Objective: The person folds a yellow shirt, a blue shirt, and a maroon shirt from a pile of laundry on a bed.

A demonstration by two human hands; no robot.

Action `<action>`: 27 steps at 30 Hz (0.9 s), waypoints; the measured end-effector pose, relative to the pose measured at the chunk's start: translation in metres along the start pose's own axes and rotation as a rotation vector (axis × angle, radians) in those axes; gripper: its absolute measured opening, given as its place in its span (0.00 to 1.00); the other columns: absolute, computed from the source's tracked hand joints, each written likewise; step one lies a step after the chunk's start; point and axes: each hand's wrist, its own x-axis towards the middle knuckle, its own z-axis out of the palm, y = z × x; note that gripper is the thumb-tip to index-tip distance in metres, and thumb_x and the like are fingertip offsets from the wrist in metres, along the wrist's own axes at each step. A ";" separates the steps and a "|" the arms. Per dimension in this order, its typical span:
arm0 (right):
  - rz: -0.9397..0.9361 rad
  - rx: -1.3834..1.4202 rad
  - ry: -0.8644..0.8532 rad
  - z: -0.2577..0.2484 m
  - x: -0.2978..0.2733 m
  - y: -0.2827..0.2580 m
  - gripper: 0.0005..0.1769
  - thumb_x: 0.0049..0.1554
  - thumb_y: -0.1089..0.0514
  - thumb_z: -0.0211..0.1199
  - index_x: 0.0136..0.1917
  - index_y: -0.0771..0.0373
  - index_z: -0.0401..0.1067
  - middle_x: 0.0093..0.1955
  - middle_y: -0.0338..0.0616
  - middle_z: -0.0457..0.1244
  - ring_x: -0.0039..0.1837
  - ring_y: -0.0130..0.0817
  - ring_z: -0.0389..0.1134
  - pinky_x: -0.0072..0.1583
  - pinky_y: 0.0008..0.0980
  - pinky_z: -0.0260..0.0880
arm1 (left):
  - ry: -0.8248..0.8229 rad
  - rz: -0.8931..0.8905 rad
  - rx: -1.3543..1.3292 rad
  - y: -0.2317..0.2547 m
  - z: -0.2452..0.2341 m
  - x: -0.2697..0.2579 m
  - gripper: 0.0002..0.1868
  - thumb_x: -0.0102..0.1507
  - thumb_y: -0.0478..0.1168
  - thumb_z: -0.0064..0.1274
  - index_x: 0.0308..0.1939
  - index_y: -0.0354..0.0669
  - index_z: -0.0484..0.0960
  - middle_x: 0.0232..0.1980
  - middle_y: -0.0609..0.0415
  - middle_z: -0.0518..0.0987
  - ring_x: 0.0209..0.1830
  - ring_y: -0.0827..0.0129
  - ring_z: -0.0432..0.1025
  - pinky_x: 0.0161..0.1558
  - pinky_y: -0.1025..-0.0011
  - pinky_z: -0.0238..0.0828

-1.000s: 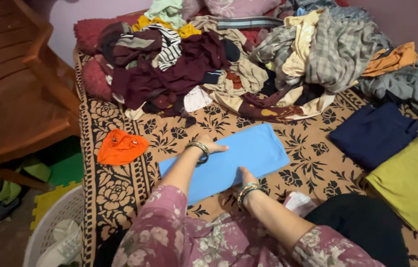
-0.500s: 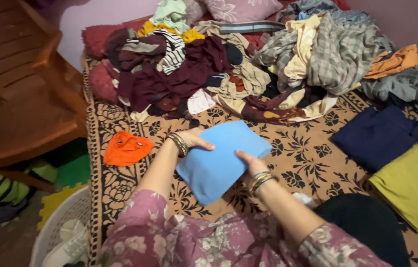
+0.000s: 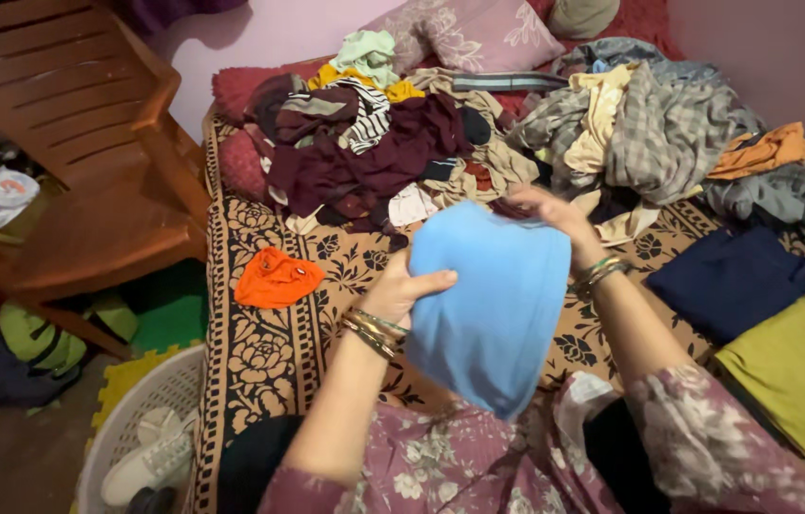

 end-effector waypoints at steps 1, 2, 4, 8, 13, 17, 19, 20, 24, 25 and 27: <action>-0.002 0.000 -0.005 0.001 0.000 0.019 0.34 0.66 0.37 0.56 0.64 0.71 0.72 0.71 0.52 0.62 0.72 0.36 0.64 0.71 0.34 0.62 | 0.003 0.005 0.000 -0.001 0.008 0.000 0.30 0.55 0.33 0.66 0.60 0.32 0.75 0.52 0.49 0.81 0.50 0.64 0.77 0.55 0.64 0.76; 0.357 0.389 0.030 0.007 -0.001 0.038 0.37 0.64 0.35 0.53 0.66 0.71 0.70 0.70 0.54 0.63 0.70 0.40 0.66 0.70 0.37 0.64 | 0.051 0.002 -0.080 -0.003 0.012 -0.001 0.27 0.56 0.32 0.66 0.58 0.30 0.76 0.51 0.47 0.82 0.49 0.63 0.77 0.53 0.63 0.77; 0.717 0.780 0.054 0.017 -0.015 0.058 0.39 0.63 0.34 0.50 0.69 0.71 0.69 0.69 0.57 0.64 0.67 0.44 0.67 0.68 0.40 0.66 | 0.103 0.001 -0.158 -0.009 0.008 -0.002 0.25 0.58 0.32 0.65 0.57 0.28 0.76 0.51 0.46 0.82 0.48 0.61 0.77 0.52 0.62 0.77; 0.901 0.615 0.484 0.072 -0.068 0.066 0.40 0.63 0.33 0.42 0.72 0.67 0.65 0.69 0.56 0.63 0.67 0.46 0.66 0.68 0.47 0.64 | 0.332 -0.143 -0.091 -0.043 -0.026 -0.003 0.23 0.58 0.35 0.65 0.55 0.29 0.78 0.51 0.44 0.83 0.47 0.60 0.79 0.50 0.61 0.78; 1.391 0.664 0.363 0.112 -0.097 0.075 0.47 0.60 0.24 0.38 0.75 0.61 0.63 0.73 0.53 0.61 0.71 0.46 0.62 0.69 0.49 0.61 | 0.434 -0.286 0.014 -0.132 -0.098 0.005 0.24 0.57 0.33 0.65 0.57 0.35 0.80 0.54 0.49 0.84 0.52 0.64 0.78 0.55 0.66 0.75; 1.555 0.533 0.293 0.103 -0.093 0.117 0.53 0.57 0.18 0.34 0.76 0.57 0.62 0.76 0.50 0.59 0.74 0.45 0.59 0.69 0.51 0.59 | 0.484 -0.439 -0.003 -0.177 -0.159 0.008 0.27 0.52 0.25 0.58 0.56 0.35 0.79 0.52 0.46 0.83 0.51 0.57 0.79 0.55 0.61 0.77; 1.531 0.346 0.208 0.093 -0.091 0.146 0.55 0.56 0.15 0.34 0.76 0.56 0.62 0.77 0.51 0.58 0.75 0.46 0.59 0.69 0.50 0.59 | 0.442 -0.445 -0.042 -0.186 -0.172 0.008 0.28 0.50 0.23 0.55 0.56 0.34 0.79 0.52 0.46 0.83 0.51 0.56 0.78 0.55 0.60 0.77; 1.537 0.349 0.209 0.088 -0.089 0.156 0.55 0.56 0.15 0.34 0.76 0.56 0.62 0.77 0.51 0.58 0.75 0.46 0.59 0.69 0.50 0.59 | 0.415 -0.399 0.035 -0.191 -0.172 0.008 0.29 0.50 0.21 0.55 0.57 0.33 0.79 0.52 0.47 0.83 0.51 0.57 0.77 0.55 0.61 0.76; 1.114 -0.266 0.222 0.091 -0.068 0.126 0.46 0.58 0.22 0.46 0.73 0.56 0.67 0.74 0.50 0.63 0.73 0.41 0.64 0.72 0.41 0.62 | 0.333 -0.347 0.097 -0.188 -0.165 -0.001 0.34 0.47 0.18 0.53 0.58 0.35 0.78 0.52 0.52 0.83 0.52 0.63 0.77 0.54 0.65 0.75; 1.071 -0.713 0.258 0.098 -0.063 0.105 0.45 0.59 0.23 0.50 0.71 0.61 0.69 0.71 0.55 0.67 0.72 0.44 0.68 0.74 0.41 0.66 | 0.332 -0.347 0.097 -0.185 -0.163 -0.002 0.34 0.47 0.18 0.53 0.58 0.35 0.78 0.52 0.52 0.83 0.52 0.63 0.77 0.54 0.65 0.75; 0.723 -0.843 0.187 0.112 -0.059 0.062 0.43 0.57 0.26 0.51 0.71 0.59 0.67 0.73 0.53 0.63 0.74 0.45 0.63 0.75 0.42 0.61 | 0.234 -0.363 0.145 -0.183 -0.161 -0.005 0.33 0.48 0.19 0.54 0.59 0.35 0.78 0.51 0.51 0.82 0.52 0.63 0.77 0.54 0.66 0.76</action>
